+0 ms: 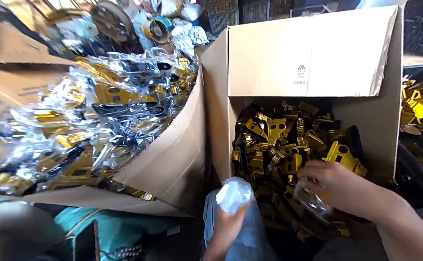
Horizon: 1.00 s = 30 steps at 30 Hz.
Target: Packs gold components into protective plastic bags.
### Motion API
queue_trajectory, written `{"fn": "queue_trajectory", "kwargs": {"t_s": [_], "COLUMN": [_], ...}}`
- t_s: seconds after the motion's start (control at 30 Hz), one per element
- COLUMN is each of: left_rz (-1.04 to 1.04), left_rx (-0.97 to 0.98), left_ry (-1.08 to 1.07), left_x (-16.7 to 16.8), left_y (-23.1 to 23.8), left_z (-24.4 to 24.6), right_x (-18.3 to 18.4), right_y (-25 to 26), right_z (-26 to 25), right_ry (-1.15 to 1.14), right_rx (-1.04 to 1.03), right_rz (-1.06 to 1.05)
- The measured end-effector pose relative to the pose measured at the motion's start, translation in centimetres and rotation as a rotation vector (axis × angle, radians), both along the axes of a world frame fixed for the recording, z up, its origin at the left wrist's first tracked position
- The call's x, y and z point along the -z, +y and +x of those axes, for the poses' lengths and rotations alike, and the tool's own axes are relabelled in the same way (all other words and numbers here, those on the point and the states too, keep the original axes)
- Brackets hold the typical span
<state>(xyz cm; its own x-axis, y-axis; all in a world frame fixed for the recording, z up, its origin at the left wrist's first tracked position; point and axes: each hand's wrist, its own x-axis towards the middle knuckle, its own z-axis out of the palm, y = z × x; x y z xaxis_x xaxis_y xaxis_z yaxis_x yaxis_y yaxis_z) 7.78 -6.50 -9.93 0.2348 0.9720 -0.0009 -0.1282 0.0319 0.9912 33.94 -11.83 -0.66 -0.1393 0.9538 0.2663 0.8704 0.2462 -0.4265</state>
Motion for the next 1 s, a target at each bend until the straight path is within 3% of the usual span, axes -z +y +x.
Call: {"fn": "queue_trajectory", "kwargs": {"t_s": [0.03,0.07,0.13,0.27,0.33,0.53,0.67,0.8,0.87,0.93,1.0], "left_rz": [0.044,0.073,0.107,0.221,0.249,-0.198,-0.024,0.194,0.332,0.385,0.367], "left_rx": [-0.029,-0.051,-0.067,0.002,0.037,0.216,0.181,0.388,0.479,0.324,0.003], "left_ry": [0.028,0.022,0.017,0.117,0.076,-0.194,-0.02,0.147,0.296,0.414,0.344], "left_x": [0.3,0.7,0.8,-0.1,-0.4,-3.6,-1.5,-0.7,-0.9,-0.3,1.6], "left_y": [-0.2,-0.4,-0.6,-1.0,-0.9,-1.5,0.2,0.4,0.2,1.0,3.0], "left_z": [0.3,0.6,1.5,2.8,3.2,3.3,2.6,1.3,0.5,-0.4,-0.5], "right_x": [-0.3,-1.1,-1.9,3.9,6.3,6.7,6.9,7.4,8.0,8.5,8.6], "right_y": [0.8,1.5,2.3,2.4,2.1,0.2,-1.2,-1.9,-1.9,-2.0,-2.2], "right_z": [-0.3,-0.9,-2.1,-4.9,-5.2,-4.9,-4.2,-3.0,-3.4,-3.4,-3.6], "right_ry": [0.156,0.398,0.733,0.567,0.705,1.1,1.068,0.996,1.001,1.053,1.104], "right_rx": [-0.035,-0.102,-0.197,-0.17,-0.171,-0.018,-0.12,-0.172,-0.195,-0.172,-0.026], "right_rz": [0.298,0.421,0.317,-0.047,-0.068,-0.184,-0.322,-0.512,-0.484,-0.483,-0.478]}}
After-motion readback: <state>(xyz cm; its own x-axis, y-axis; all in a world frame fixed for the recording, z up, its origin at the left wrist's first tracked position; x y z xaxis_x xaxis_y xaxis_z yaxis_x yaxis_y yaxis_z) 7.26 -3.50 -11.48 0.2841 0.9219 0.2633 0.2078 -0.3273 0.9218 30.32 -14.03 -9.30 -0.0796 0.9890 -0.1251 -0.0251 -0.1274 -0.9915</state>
